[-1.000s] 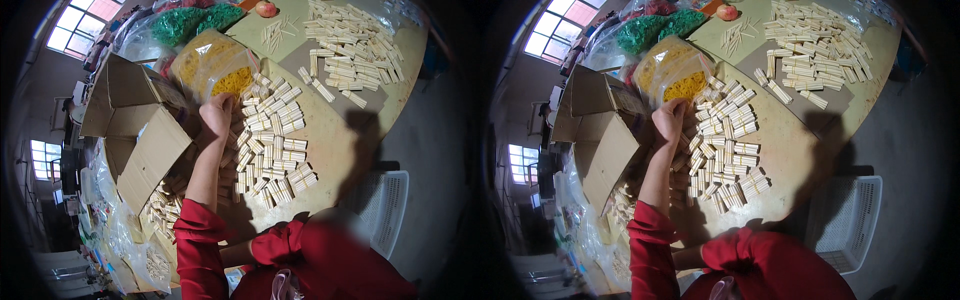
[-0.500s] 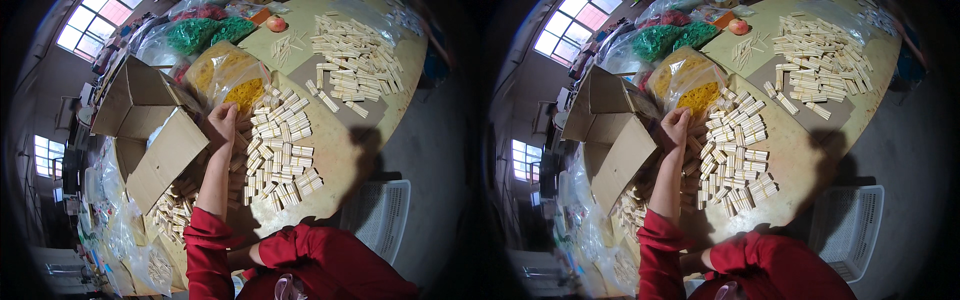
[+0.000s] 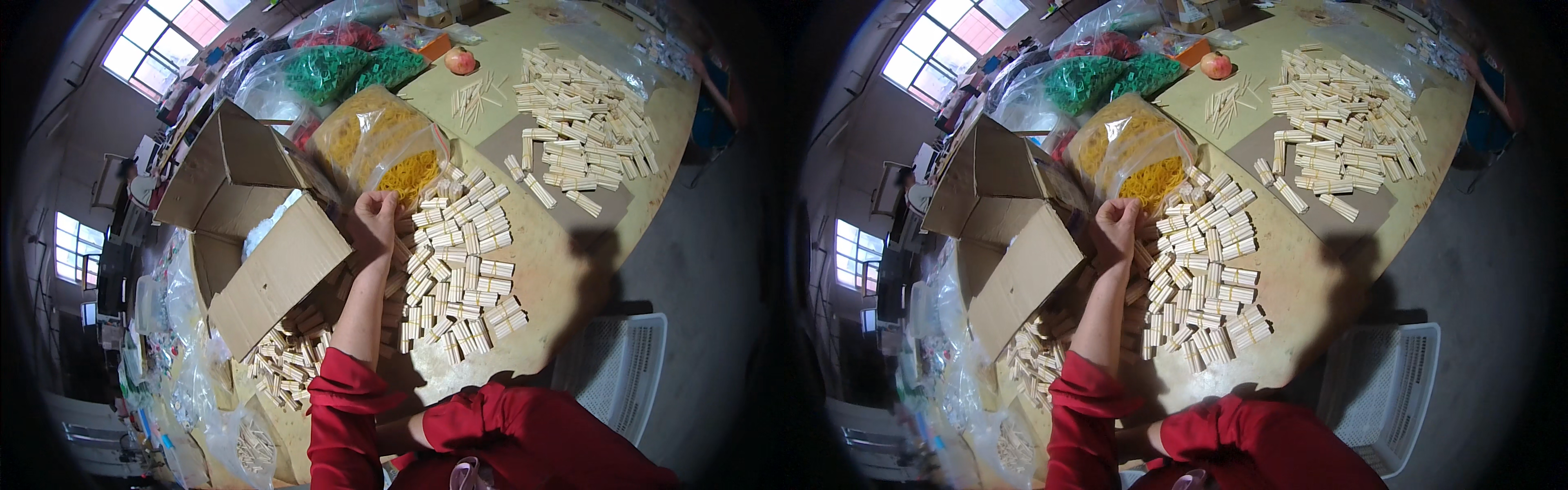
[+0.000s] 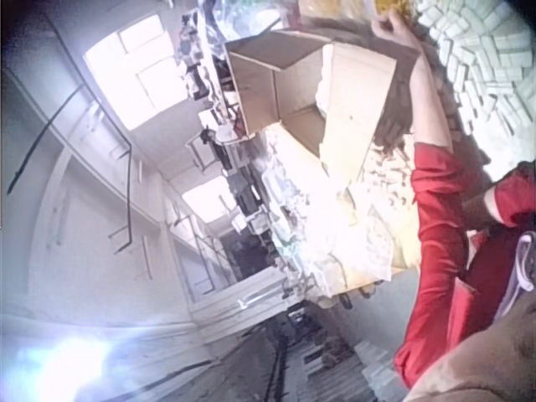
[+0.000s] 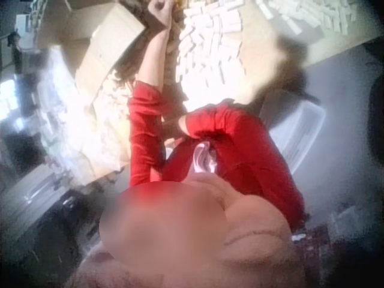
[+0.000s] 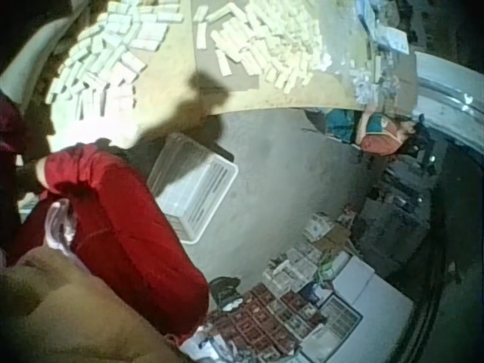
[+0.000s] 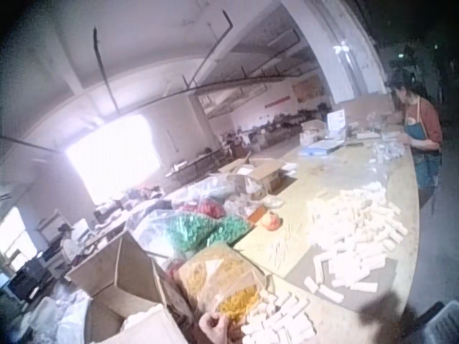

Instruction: The person repeatedly picks small wooden sticks from a table, aligns them into small bundles, and secures each bundle with a rubber band. The person places the finished bundles into a plastic bag. Another person is visible across the table working on a similar task.

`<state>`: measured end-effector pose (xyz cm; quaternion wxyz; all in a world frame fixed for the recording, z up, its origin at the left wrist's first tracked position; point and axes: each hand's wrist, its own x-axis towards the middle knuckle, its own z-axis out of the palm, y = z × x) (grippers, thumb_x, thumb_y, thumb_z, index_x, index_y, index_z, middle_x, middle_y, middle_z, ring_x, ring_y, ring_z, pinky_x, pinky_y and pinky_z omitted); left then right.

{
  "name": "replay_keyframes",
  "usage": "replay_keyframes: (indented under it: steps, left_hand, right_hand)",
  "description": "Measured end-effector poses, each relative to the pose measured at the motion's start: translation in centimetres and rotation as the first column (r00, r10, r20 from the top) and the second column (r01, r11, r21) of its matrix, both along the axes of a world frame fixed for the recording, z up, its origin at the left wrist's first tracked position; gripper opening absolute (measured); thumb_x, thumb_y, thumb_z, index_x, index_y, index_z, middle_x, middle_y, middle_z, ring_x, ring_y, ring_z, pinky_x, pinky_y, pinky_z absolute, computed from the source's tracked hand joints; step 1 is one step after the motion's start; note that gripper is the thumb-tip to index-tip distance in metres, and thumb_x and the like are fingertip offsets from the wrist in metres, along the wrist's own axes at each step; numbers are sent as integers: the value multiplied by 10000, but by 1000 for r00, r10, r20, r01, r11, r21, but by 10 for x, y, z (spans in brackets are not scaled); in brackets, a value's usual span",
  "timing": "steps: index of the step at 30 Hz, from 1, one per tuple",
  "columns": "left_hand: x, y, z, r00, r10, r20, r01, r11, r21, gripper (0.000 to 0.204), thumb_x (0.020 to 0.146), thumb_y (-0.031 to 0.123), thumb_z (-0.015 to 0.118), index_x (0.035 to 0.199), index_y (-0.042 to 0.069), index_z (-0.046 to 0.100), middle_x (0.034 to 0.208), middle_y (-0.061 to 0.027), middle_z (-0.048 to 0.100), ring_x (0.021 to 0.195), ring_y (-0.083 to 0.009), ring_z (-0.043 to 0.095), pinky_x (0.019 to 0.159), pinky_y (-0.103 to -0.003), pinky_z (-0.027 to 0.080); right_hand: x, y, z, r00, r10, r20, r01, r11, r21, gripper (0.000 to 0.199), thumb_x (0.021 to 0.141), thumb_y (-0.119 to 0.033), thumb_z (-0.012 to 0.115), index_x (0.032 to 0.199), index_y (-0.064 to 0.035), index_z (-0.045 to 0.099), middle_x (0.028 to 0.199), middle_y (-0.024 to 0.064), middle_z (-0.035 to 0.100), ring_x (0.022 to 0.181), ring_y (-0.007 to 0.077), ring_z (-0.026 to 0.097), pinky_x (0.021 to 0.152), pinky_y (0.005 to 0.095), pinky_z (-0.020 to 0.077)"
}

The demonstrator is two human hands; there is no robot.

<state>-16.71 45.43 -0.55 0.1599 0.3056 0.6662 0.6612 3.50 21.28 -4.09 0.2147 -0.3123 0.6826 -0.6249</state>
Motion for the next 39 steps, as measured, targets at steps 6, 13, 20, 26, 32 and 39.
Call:
replay_keyframes:
  steps: [6,13,20,26,32,39]
  left_hand:
    - [-1,0,-3,998,29,-48,-30,1000,-6,102,900,78,660,846,12,604,725,-26,647,622,-87,620,585,-217,505]
    - [3,1,2,997,78,-23,-77,997,16,97,896,69,651,852,13,585,724,-29,641,623,-90,624,577,-223,506]
    - [1,0,-6,994,76,-80,-75,997,12,90,891,81,660,870,35,587,717,-12,631,603,-70,580,565,-202,456]
    - [-7,1,-20,987,33,-159,-26,999,44,81,890,60,648,871,28,577,729,-17,620,623,-80,599,573,-230,501]
    - [-4,2,-24,998,32,-58,-28,998,58,71,904,54,626,920,-13,638,747,-30,643,623,-92,619,571,-222,515]
    - [1,3,-13,999,19,44,-17,998,-63,137,926,69,601,955,-42,676,754,-59,675,625,-109,653,559,-231,533]
  right_hand:
    - [-1,1,-1,1000,2,-2,-2,1000,9,191,922,-199,582,835,-28,585,764,82,622,791,193,610,731,342,486]
    - [0,-1,-2,1000,12,-7,-12,1000,12,188,922,-197,583,841,-27,588,766,78,624,794,192,610,733,340,486]
    - [0,0,-2,1000,11,-7,-11,1000,14,185,923,-195,585,847,-26,592,768,75,625,798,191,611,736,338,487]
    - [-1,1,-1,1000,8,-7,-8,1000,20,183,923,-194,586,852,-25,595,770,72,626,801,190,611,738,337,488]
    - [2,0,-2,1000,13,-7,-13,1000,9,181,924,-192,588,857,-25,598,772,69,627,803,189,611,740,335,488]
    - [3,2,-3,1000,2,-4,-2,1000,-7,178,924,-191,589,862,-23,601,774,66,628,807,188,612,743,334,489]
